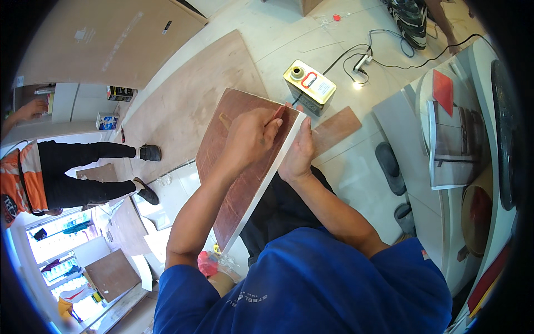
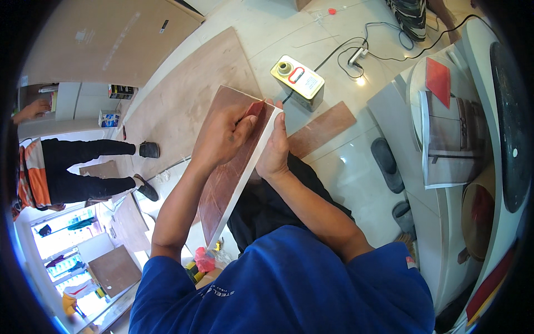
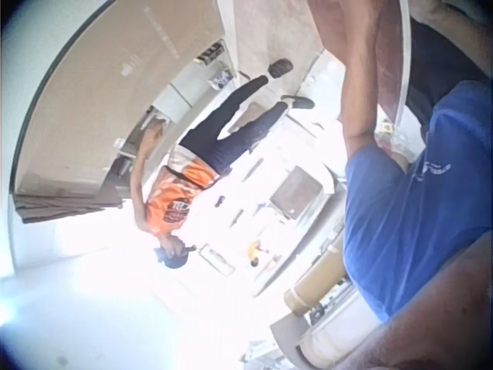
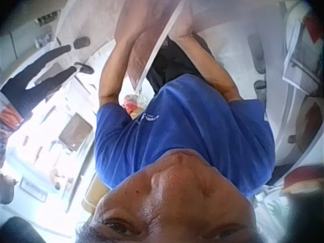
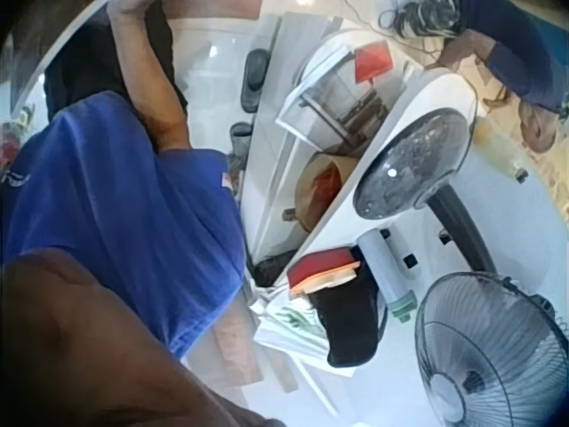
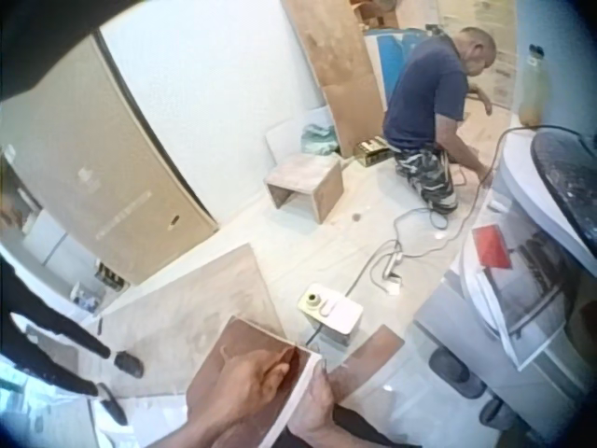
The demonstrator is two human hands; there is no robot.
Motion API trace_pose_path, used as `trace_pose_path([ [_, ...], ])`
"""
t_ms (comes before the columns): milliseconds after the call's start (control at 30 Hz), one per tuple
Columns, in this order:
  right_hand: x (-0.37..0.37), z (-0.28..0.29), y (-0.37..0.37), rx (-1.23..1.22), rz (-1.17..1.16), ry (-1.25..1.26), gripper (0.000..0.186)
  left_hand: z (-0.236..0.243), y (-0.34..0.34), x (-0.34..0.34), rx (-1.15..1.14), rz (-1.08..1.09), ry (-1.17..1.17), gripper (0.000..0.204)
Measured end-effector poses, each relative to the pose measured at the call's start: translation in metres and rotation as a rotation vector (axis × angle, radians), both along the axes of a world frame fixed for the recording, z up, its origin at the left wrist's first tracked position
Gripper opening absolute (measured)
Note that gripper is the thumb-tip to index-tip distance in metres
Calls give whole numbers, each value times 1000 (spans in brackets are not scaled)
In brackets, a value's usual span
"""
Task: The person picks up a rectangular wood panel, pours a liquid finish onto it, and spreads the finish evenly using a red plastic card. The person continues to rub the finish into the surface and edges of the panel throughout the clip.
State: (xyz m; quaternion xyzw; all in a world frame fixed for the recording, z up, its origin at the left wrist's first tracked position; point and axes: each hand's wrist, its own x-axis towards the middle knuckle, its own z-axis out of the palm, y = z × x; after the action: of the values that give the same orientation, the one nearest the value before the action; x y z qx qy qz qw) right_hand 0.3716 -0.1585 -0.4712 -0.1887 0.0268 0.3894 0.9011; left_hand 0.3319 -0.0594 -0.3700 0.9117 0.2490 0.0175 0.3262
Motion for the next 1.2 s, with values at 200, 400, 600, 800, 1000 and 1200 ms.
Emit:
trace_pose_path([
  [200,5,5,1,114,35,4,63,9,-4,-2,18,-80,-68,16],
  [400,8,5,3,84,63,22,64,16,-4,-15,31,-138,-66,22],
  [600,11,8,6,47,4,8,70,12,7,-34,83,-229,-64,34],
  [800,15,5,6,25,27,-7,70,-14,44,-61,195,-375,-254,43],
  [1000,16,2,9,39,20,-28,74,-36,70,-61,-34,-65,-324,47],
  [1200,16,-6,6,70,22,59,66,-53,66,-56,58,-231,-322,46],
])
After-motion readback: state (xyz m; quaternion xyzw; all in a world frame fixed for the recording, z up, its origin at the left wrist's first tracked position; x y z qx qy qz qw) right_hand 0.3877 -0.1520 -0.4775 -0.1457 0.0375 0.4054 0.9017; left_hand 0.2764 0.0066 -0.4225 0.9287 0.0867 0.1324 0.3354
